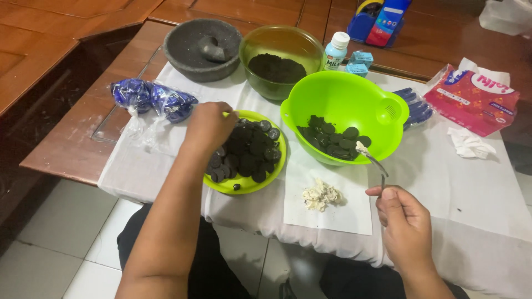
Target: Separating the cream filling from chocolate sandwich cookies using a spoon
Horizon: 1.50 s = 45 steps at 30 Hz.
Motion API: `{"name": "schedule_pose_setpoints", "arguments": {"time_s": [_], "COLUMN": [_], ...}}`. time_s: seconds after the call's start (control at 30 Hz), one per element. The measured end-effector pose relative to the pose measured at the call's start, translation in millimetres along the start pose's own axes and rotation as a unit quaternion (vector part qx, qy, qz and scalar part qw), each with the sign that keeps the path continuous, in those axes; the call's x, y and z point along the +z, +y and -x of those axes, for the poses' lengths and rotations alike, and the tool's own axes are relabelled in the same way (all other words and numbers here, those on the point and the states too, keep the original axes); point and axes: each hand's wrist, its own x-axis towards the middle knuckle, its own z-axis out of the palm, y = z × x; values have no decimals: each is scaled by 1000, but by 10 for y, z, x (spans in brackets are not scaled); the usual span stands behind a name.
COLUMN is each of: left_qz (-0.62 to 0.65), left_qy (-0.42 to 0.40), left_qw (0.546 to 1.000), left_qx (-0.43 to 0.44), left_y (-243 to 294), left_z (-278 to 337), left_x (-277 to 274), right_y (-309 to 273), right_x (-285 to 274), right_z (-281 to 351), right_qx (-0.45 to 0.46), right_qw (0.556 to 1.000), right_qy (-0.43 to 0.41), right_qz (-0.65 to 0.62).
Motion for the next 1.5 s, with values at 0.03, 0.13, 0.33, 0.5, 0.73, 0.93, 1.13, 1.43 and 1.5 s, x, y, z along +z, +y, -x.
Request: {"name": "schedule_pose_setpoints", "arguments": {"time_s": [0.03, 0.13, 0.33, 0.5, 0.73, 0.93, 1.13, 1.43, 1.5], "left_qz": [-1, -78, -77, -67, -3, -178, -162, -147, 2], "left_qy": [2, 37, 12, 101, -58, -286, -325, -311, -219], "left_qw": [1000, 995, 997, 987, 936, 890, 899, 919, 950], "left_qx": [-2, 43, 26, 106, 348, 307, 243, 193, 223], "left_y": [19, 98, 229, 428, 1678, 2111, 2274, 2163, 2090], "left_z": [25, 71, 61, -133, -552, -846, -879, -826, -844], "left_x": [75, 252, 169, 149, 1081, 2131, 2370, 2275, 2110], "right_y": [9, 23, -36, -13, -73, -188, -238, -208, -194], "right_x": [-11, -35, -20, -39, -85, -188, -254, -250, -236], "right_z": [6, 4, 1, -22, -76, -107, -74, -109, -139], "right_qx": [-1, 0, 0, -16, -18, -47, -68, -66, -67], "right_qw": [1000, 1000, 1000, 999, 997, 996, 995, 996, 995], "right_qy": [-3, 5, 21, 15, 54, 74, 76, 68, 75], "right_qz": [0, -7, 16, -28, -42, -20, -19, -4, -8]}}
